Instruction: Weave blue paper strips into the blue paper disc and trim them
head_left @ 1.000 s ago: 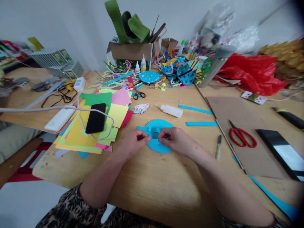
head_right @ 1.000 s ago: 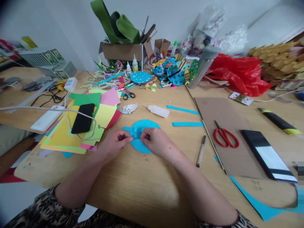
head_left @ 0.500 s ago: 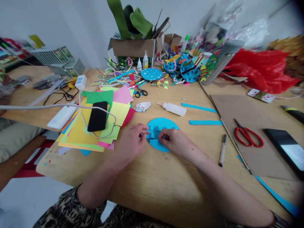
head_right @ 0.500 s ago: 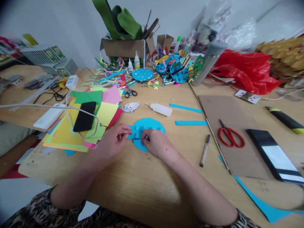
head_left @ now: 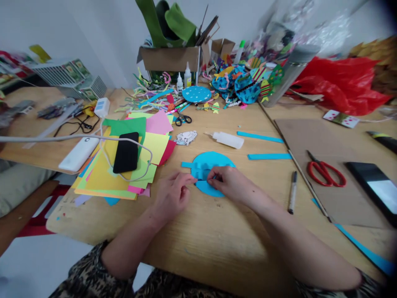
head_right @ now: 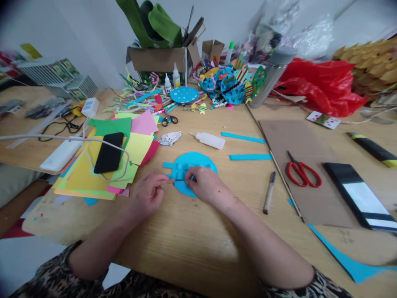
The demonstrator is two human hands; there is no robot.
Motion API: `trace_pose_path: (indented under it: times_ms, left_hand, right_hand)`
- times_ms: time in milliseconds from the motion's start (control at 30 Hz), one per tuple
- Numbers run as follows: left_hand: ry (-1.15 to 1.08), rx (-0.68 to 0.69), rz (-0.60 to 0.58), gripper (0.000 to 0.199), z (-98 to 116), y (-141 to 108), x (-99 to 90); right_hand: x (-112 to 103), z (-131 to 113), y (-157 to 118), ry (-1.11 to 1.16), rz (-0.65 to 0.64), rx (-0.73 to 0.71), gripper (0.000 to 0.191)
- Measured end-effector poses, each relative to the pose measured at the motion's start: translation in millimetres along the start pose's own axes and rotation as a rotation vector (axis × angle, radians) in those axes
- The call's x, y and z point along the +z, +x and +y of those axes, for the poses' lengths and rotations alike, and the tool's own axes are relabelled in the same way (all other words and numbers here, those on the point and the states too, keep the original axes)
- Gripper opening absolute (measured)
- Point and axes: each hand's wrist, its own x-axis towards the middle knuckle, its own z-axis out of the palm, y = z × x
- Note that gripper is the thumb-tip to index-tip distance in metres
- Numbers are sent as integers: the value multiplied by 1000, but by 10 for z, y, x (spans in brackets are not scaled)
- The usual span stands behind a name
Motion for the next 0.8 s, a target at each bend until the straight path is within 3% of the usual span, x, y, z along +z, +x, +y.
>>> trace_pose_path:
  times_ms: [233,800]
  left_hand:
    - [-13,1,-19,38,-35,-12,32]
    - [-20,-14,-219,33,23,-34,83]
  right_hand:
    - [46,-31,3,24,16,24,12]
    - [101,44,-8,-93,58,-33,10]
